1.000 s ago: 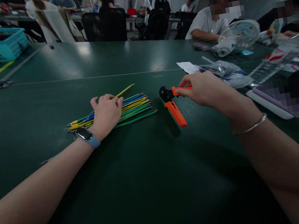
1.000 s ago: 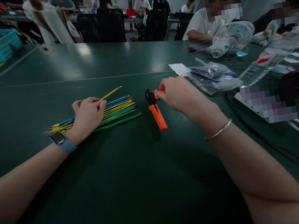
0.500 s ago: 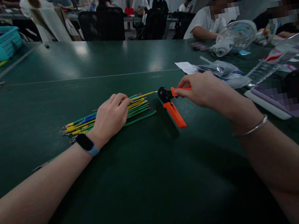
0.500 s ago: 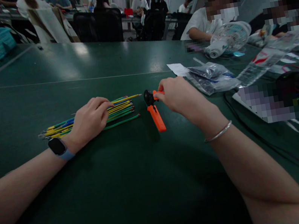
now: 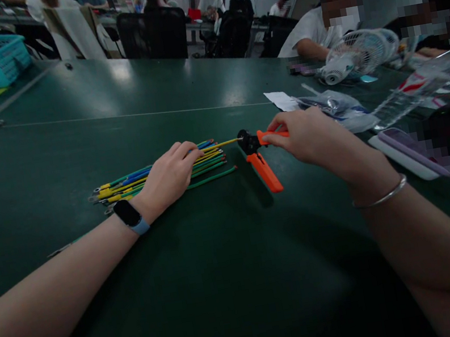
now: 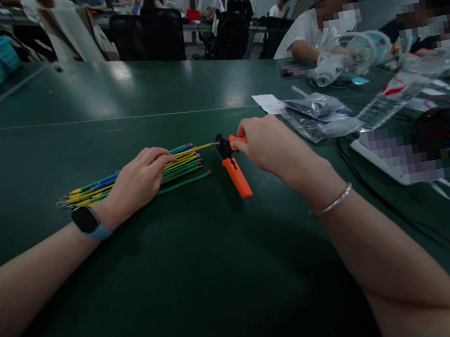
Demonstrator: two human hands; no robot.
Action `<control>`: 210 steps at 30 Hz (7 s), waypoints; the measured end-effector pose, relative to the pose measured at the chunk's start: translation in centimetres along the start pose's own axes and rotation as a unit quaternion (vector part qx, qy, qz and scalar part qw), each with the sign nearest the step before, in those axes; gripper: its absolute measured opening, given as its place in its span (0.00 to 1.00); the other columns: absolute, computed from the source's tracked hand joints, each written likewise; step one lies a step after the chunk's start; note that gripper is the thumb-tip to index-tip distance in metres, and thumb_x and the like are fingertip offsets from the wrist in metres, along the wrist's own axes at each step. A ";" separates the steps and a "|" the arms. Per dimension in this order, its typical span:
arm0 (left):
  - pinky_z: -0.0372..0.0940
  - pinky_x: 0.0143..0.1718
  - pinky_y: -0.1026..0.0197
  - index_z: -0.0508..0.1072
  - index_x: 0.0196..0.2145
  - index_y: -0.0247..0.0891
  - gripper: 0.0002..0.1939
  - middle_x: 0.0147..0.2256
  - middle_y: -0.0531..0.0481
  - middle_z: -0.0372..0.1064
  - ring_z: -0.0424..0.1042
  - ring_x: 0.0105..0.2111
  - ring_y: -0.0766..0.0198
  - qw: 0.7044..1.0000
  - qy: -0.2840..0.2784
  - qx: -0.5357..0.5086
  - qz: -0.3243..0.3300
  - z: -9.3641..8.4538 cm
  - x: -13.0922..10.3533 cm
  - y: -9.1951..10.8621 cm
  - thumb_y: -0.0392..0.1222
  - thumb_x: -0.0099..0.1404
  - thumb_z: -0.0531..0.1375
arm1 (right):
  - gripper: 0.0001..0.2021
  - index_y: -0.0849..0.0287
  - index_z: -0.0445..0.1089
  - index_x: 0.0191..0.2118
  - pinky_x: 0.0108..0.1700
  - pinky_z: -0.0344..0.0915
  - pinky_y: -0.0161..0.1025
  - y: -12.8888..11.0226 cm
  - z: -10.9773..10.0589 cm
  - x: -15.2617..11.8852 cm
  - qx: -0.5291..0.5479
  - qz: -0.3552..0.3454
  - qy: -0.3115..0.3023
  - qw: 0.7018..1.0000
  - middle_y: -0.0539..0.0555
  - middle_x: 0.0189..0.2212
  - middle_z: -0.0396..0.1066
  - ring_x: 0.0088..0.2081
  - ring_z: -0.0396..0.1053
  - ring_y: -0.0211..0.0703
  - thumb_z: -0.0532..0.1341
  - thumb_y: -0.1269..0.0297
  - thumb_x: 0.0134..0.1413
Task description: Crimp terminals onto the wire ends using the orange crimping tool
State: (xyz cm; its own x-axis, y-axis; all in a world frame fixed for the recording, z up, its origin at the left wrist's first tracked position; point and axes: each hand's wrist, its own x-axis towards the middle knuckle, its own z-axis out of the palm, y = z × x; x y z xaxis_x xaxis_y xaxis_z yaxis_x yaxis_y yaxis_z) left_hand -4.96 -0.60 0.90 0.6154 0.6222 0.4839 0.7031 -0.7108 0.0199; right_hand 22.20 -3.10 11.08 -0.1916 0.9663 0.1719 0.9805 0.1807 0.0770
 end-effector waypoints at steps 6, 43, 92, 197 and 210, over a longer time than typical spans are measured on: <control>0.71 0.52 0.50 0.71 0.53 0.30 0.17 0.51 0.39 0.68 0.68 0.48 0.54 1.000 -0.007 -0.009 0.003 0.3 -0.1 -0.2 0.28 0.71 0.50 | 0.17 0.61 0.77 0.46 0.34 0.61 0.42 -0.8 0.0 -0.6 -0.019 0.001 0.002 1.000 0.59 0.33 0.78 0.32 0.72 0.47 0.56 0.56 0.64; 0.70 0.51 0.49 0.71 0.50 0.28 0.17 0.49 0.37 0.69 0.68 0.47 0.53 1.000 -0.004 0.001 -0.002 0.0 0.1 0.0 0.26 0.69 0.48 | 0.17 0.60 0.77 0.46 0.35 0.60 0.42 -0.8 0.0 -0.7 -0.017 -0.020 0.008 1.000 0.59 0.33 0.78 0.33 0.72 0.48 0.55 0.56 0.64; 0.73 0.49 0.49 0.75 0.43 0.28 0.15 0.50 0.34 0.68 0.68 0.47 0.52 0.996 0.003 0.073 0.049 -0.1 -0.2 0.4 0.25 0.68 0.50 | 0.18 0.64 0.75 0.49 0.32 0.56 0.40 -2.0 0.7 -1.5 -0.031 0.014 0.013 0.999 0.62 0.34 0.78 0.32 0.72 0.47 0.55 0.57 0.67; 0.70 0.50 0.49 0.74 0.46 0.28 0.14 0.43 0.37 0.72 0.72 0.45 0.51 0.993 -0.090 0.077 0.010 -0.2 -0.2 0.8 0.35 0.74 0.50 | 0.15 0.63 0.76 0.47 0.35 0.61 0.42 -2.7 0.1 -0.6 -0.013 -0.007 0.004 1.000 0.62 0.36 0.79 0.35 0.73 0.48 0.56 0.61 0.65; 0.70 0.40 0.58 0.69 0.50 0.29 0.14 0.47 0.39 0.66 0.72 0.38 0.59 0.995 -0.062 0.081 -0.011 0.2 -0.5 1.0 0.34 0.76 0.47 | 0.15 0.63 0.76 0.46 0.37 0.61 0.41 -3.5 -0.2 -1.0 0.008 -0.046 -0.001 0.999 0.61 0.37 0.79 0.36 0.73 0.47 0.57 0.59 0.66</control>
State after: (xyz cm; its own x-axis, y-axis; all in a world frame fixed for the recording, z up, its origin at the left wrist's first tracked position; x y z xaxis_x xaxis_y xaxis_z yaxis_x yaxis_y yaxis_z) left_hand -4.45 -1.58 0.50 0.6320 0.6797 0.3723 0.7586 -0.6409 -0.1176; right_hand 18.99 -4.71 10.87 -0.2817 0.9455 0.1631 0.9591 0.2724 0.0777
